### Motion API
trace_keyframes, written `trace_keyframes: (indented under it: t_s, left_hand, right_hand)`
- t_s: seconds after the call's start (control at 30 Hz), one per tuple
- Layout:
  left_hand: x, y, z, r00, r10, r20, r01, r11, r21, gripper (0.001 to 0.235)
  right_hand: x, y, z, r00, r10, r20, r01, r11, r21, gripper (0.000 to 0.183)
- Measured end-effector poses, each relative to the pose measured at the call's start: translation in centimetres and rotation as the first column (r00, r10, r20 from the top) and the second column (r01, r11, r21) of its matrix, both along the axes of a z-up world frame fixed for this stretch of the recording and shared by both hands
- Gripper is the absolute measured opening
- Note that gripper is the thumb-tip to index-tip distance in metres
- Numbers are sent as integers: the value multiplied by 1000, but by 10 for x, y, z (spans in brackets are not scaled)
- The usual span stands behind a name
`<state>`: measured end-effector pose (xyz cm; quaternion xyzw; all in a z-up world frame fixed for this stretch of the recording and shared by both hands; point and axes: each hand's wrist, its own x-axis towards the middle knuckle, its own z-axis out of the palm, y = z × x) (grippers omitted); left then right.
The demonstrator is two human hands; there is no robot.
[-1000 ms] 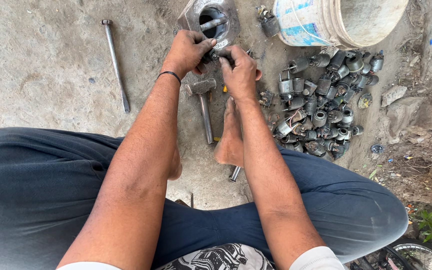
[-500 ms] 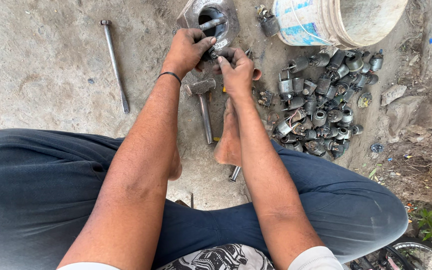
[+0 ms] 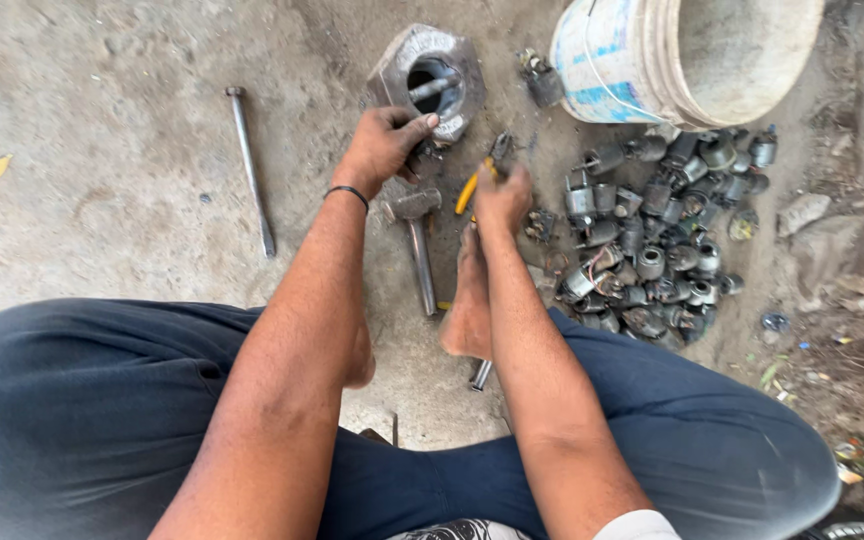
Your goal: The person sits on the ground and uses pliers and a hammer to disassemble small metal parts, likely starter motors. They repeatedly use pliers to pull out internal components and a hammer to strike the parts against a metal block, separating pieces and placing them into a bucket.
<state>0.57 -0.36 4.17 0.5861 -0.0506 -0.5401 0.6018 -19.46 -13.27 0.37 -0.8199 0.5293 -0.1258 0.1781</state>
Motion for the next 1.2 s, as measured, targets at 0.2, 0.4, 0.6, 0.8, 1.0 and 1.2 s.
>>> trace_keyframes:
  t_s: [0.2, 0.4, 0.6, 0.8, 1.0, 1.2]
  left_hand:
    - [3, -7, 2, 990, 30, 137, -45, 993, 107, 46]
    - [1, -12, 13, 978, 121, 171, -150, 974, 169, 50]
    - [2, -33, 41, 955, 268, -130, -262, 963, 66, 47]
    - [-4, -56, 116, 888, 244, -390, -342, 917, -206, 38]
    - [-16, -55, 202, 975, 160, -155, -210, 894, -395, 44]
    - [-41, -46, 243, 929, 216, 300, -41, 866, -499, 43]
  right_hand:
    - [-18, 23, -46, 869, -192, -455, 269, 957, 110, 82]
    - [-30, -18, -59, 861, -79, -502, 265, 913, 310, 61]
    - [-49, -23, -19, 999, -51, -17, 51, 795, 605, 36]
    - [-9, -22, 119, 952, -26, 304, -148, 833, 534, 26]
    - [-42, 44, 264, 880, -196, 432, -146, 754, 640, 26]
    - [-58, 99, 308, 911, 85, 404, -201, 946, 253, 30]
